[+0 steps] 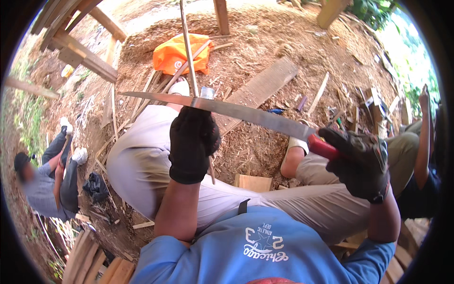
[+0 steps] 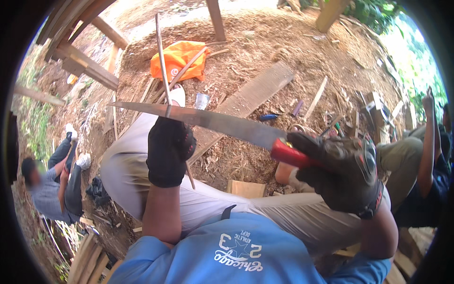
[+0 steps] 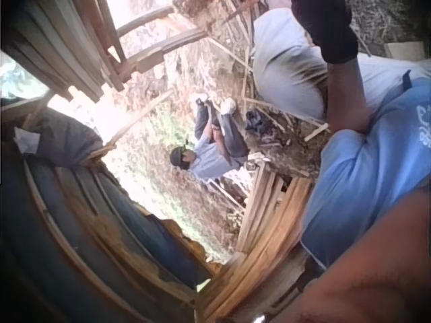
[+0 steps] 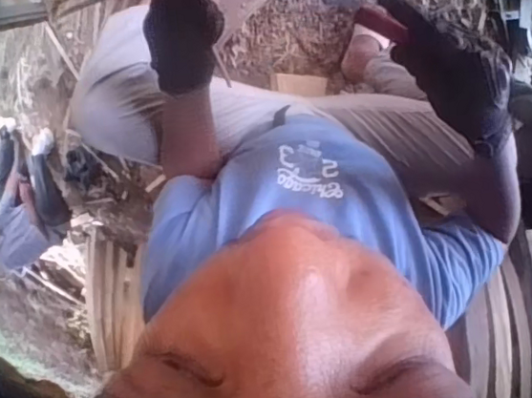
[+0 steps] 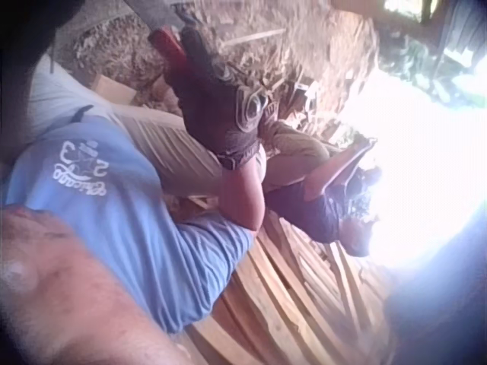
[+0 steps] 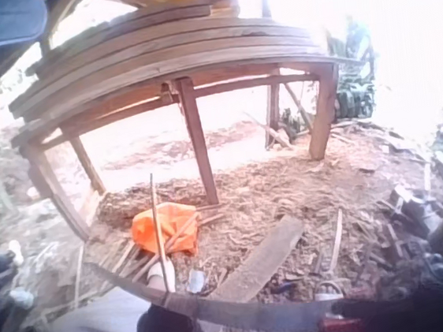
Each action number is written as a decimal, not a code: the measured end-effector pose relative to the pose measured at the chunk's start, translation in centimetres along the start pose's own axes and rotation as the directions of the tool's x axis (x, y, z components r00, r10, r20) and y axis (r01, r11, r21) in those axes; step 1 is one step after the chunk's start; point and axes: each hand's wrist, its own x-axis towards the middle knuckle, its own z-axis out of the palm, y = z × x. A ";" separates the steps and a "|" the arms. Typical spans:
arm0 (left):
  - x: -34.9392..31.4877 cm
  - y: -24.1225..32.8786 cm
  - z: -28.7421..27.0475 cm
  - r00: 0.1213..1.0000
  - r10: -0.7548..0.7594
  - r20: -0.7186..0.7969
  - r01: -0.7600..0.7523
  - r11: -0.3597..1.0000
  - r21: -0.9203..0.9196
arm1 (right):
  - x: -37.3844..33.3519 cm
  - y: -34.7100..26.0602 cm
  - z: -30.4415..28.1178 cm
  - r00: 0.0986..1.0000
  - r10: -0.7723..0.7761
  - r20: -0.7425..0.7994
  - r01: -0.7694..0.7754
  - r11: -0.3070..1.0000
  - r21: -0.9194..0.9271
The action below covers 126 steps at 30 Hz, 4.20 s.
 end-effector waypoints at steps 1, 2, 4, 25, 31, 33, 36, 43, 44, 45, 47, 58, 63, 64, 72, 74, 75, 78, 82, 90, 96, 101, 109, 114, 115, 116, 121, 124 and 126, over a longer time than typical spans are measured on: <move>0.1 0.3 0.0 0.999 -0.013 0.047 0.016 0.998 -0.057 | -0.6 0.2 -0.6 0.998 0.063 0.031 -0.063 0.998 0.007; 0.1 0.5 -0.1 0.995 -0.024 0.096 0.035 0.993 -0.113 | -0.5 0.1 -0.8 0.998 0.042 0.040 -0.042 0.999 0.009; -0.6 0.4 -0.1 0.999 0.021 0.034 -0.023 0.998 0.052 | 0.0 -0.1 -1.2 0.998 -0.030 0.050 0.031 0.999 -0.025; -1.7 -3.6 0.4 0.547 0.393 0.739 -0.681 -0.306 0.666 | 0.9 -2.1 -0.1 0.970 -0.245 0.012 0.245 0.970 0.001; -2.4 -5.2 0.2 0.807 0.361 0.468 -0.555 0.190 0.810 | 1.2 -2.2 0.0 0.977 -0.213 0.004 0.213 0.977 0.012; -2.7 -5.9 0.3 0.911 0.294 0.288 -0.402 0.490 0.774 | 1.3 -2.0 0.6 0.972 -0.229 -0.044 0.230 0.972 0.036; -2.7 -6.0 1.1 0.949 0.267 0.167 -0.308 0.675 0.671 | 1.4 -2.2 0.6 0.981 -0.192 -0.025 0.192 0.981 0.029; -2.6 -4.3 1.2 0.799 0.420 0.431 -0.540 0.186 0.820 | 1.3 -1.7 1.0 0.981 -0.181 -0.067 0.184 0.983 0.032; -2.3 -4.2 1.1 0.774 0.450 0.445 -0.555 0.143 0.819 | 1.1 -1.5 0.8 0.986 -0.161 -0.053 0.164 0.984 0.071; -2.4 -3.9 0.9 0.749 0.479 0.457 -0.562 0.095 0.822 | 1.0 -1.5 0.4 0.987 -0.157 -0.038 0.159 0.985 0.060; -2.4 -3.7 1.1 0.942 0.336 0.019 -0.309 0.842 0.442 | 1.2 -1.9 -0.7 0.987 -0.163 -0.013 0.163 0.986 -0.021; 0.3 -5.2 -0.4 0.975 0.160 0.154 -0.182 0.972 0.145 | 0.0 -2.3 -1.3 0.968 -0.244 0.059 0.244 0.970 -0.006; -2.3 -4.5 0.8 0.933 0.240 0.268 -0.359 0.671 0.649 | 0.7 -1.3 0.4 0.963 -0.268 0.042 0.268 0.963 0.011; -2.2 -4.5 0.9 0.881 0.303 0.363 -0.471 0.506 0.723 | 0.9 -1.3 0.6 0.966 -0.257 0.016 0.256 0.966 0.016; -3.0 -3.7 3.3 0.994 -0.015 0.109 -0.043 0.862 0.505 | 1.4 -1.0 1.1 0.982 -0.187 -0.029 0.188 0.979 0.083; -2.6 -4.2 2.6 0.924 0.217 0.316 -0.383 0.569 0.728 | 1.5 -1.0 1.2 0.979 -0.198 -0.042 0.201 0.976 0.089; -2.6 -4.3 2.3 0.875 0.263 0.407 -0.484 0.424 0.765 | 1.6 -1.1 1.2 0.979 -0.199 -0.040 0.202 0.975 0.094; -2.7 -4.2 2.2 0.844 0.280 0.457 -0.531 0.324 0.783 | 1.8 -1.2 1.3 0.980 -0.192 -0.043 0.195 0.975 0.103; -2.9 -4.3 2.0 0.809 0.316 0.496 -0.565 0.183 0.805 | 1.9 -1.7 1.5 0.981 -0.185 -0.048 0.188 0.980 0.063; -2.0 -2.6 1.0 0.964 0.266 0.027 -0.250 0.859 0.447 | 0.9 -2.1 0.2 0.993 -0.095 -0.073 0.099 0.993 0.066; -0.8 -1.0 1.0 0.958 0.285 -0.020 -0.235 0.826 0.513 | 0.6 -0.8 0.3 0.973 -0.202 -0.111 0.200 0.979 -0.028; 0.4 -3.5 -0.2 0.995 0.098 0.035 -0.096 0.995 -0.040 | 1.0 -2.7 -1.1 0.964 -0.264 0.032 0.265 0.963 -0.050; -2.1 -5.3 1.7 0.944 0.229 0.236 -0.312 0.851 0.422 | 1.4 -2.6 0.3 0.972 -0.232 -0.033 0.234 0.966 0.106; -2.2 -5.0 1.8 0.680 0.465 0.567 -0.677 0.103 0.729 | 1.4 -2.3 0.8 0.970 -0.232 -0.072 0.235 0.971 0.046; -2.1 -4.9 2.2 0.671 0.475 0.570 -0.694 0.131 0.708 | 1.4 -2.3 0.9 0.970 -0.236 -0.064 0.239 0.970 0.052; -2.2 -4.7 2.6 0.702 0.468 0.537 -0.680 0.217 0.700 | 1.5 -2.3 0.9 0.970 -0.233 -0.066 0.237 0.970 0.062; -3.8 -4.1 4.0 0.938 0.227 0.263 -0.338 0.766 0.547 | 1.9 -2.3 1.3 0.969 -0.232 -0.085 0.238 0.968 0.076; -3.4 -4.4 3.0 0.856 0.317 0.409 -0.516 0.458 0.724 | 2.0 -2.2 1.4 0.966 -0.243 -0.088 0.251 0.964 0.091; -3.3 -4.5 2.8 0.831 0.347 0.435 -0.549 0.384 0.742 | 1.9 -2.1 1.3 0.979 -0.200 -0.044 0.204 0.969 0.140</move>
